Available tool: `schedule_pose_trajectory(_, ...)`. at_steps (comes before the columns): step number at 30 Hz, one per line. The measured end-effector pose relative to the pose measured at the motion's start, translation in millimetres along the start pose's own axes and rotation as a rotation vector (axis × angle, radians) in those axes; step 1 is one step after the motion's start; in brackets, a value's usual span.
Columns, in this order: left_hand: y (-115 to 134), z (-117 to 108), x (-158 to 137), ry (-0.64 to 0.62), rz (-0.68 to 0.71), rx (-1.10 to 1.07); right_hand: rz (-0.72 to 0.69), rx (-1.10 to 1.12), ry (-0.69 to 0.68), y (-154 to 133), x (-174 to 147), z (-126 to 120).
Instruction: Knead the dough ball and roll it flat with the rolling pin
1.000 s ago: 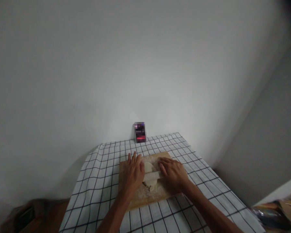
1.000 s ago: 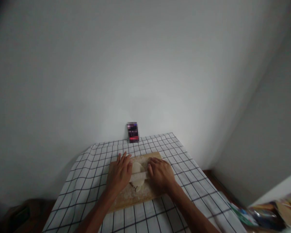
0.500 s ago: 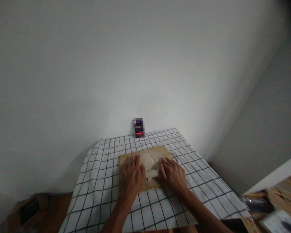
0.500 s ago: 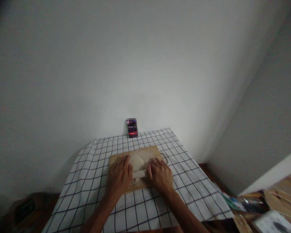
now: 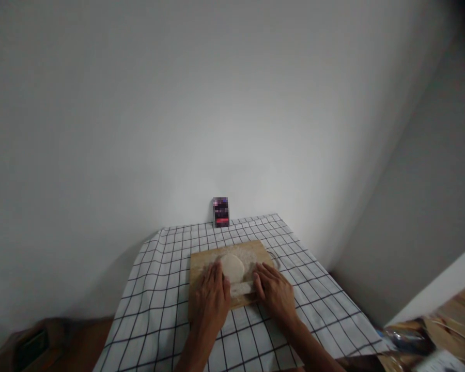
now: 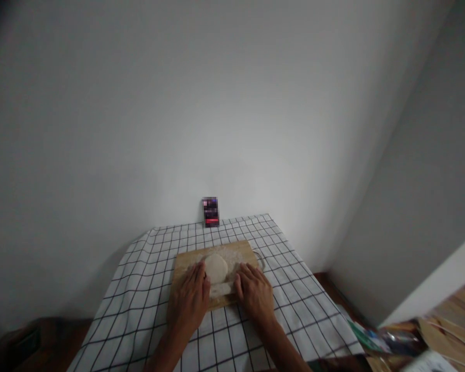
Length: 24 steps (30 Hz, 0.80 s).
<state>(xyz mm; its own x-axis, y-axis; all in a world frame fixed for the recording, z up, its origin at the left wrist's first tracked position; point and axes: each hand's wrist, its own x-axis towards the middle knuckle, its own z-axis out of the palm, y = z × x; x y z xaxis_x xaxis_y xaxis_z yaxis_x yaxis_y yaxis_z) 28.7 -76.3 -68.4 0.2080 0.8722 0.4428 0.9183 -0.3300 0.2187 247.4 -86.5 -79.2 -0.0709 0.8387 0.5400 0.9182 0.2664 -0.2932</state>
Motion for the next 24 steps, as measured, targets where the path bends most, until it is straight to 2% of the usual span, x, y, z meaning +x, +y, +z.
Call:
schedule_pose_trajectory(5, -8.8, 14.7, -7.2, 0.034, 0.007, -0.025, -0.036, 0.0, 0.046, 0.6, -1.7, 4.0)
schedule_pose_trajectory(10, -16.0, 34.8, -17.2, 0.283, 0.07, 0.108, -0.018, 0.017, 0.085, 4.8, -2.6, 14.4)
schedule_pose_trajectory(12, -15.9, 36.4, -17.4, 0.334, 0.075, 0.141, -0.03, 0.031, 0.069, 6.6, -2.0, 15.3)
schedule_pose_trajectory(19, -9.4, 20.2, -3.6, 0.214, 0.068, 0.106, 0.01, 0.1, 0.02, 1.1, 1.2, 2.8)
schedule_pose_trajectory(24, -8.8, 17.1, -1.5, 0.161, 0.032, 0.067, 0.005, 0.122, 0.015, -0.4, 2.1, 1.6)
